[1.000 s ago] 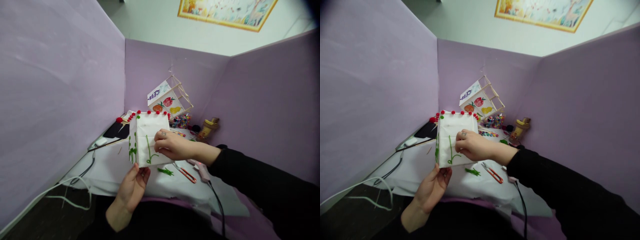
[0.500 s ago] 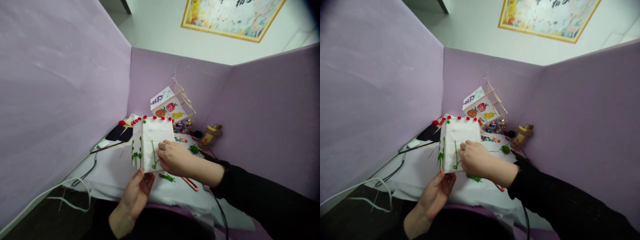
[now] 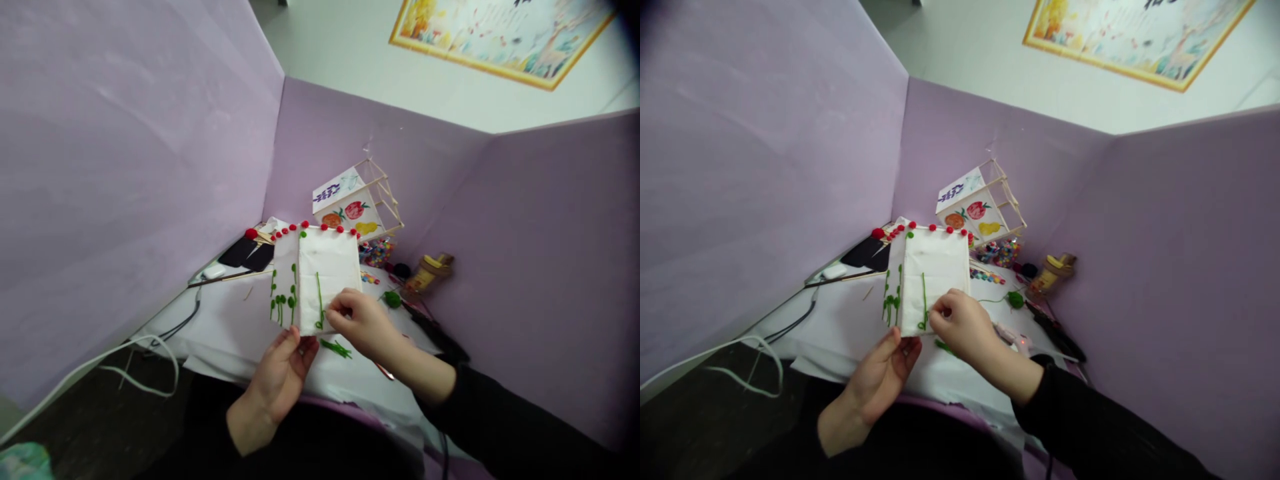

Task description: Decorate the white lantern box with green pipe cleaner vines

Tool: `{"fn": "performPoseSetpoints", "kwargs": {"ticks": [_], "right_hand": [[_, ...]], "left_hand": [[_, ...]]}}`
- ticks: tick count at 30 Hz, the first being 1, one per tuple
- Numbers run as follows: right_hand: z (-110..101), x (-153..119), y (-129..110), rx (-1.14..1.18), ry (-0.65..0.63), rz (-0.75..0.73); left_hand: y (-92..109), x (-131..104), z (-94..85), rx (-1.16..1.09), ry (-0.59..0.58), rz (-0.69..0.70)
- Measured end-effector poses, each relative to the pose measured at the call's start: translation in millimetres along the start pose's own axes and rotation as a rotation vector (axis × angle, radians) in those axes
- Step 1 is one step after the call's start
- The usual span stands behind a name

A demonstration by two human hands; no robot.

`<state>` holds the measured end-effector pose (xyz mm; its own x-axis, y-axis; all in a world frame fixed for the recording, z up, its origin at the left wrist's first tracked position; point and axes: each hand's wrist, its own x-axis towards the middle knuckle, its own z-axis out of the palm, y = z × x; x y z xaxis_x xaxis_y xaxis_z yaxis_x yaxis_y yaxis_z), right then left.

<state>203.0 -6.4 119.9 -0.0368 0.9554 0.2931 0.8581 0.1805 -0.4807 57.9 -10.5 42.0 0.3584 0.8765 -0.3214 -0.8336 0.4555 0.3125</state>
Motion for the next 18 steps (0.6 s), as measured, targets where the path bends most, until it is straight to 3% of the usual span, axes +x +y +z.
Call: {"fn": "performPoseSetpoints", "kwargs": {"ticks": [5,18], "right_hand": [[3.4,-7.3,3.3,0.123,0.064,0.047],[-12.8,-17.2,17.3,0.119,0.029,0.026]], "left_hand": [[-5.9,-0.2,-2.9,-0.028,0.003,-0.031],[-1.8,-2.3,1.8,-0.022,0.058,-0.028]]}}
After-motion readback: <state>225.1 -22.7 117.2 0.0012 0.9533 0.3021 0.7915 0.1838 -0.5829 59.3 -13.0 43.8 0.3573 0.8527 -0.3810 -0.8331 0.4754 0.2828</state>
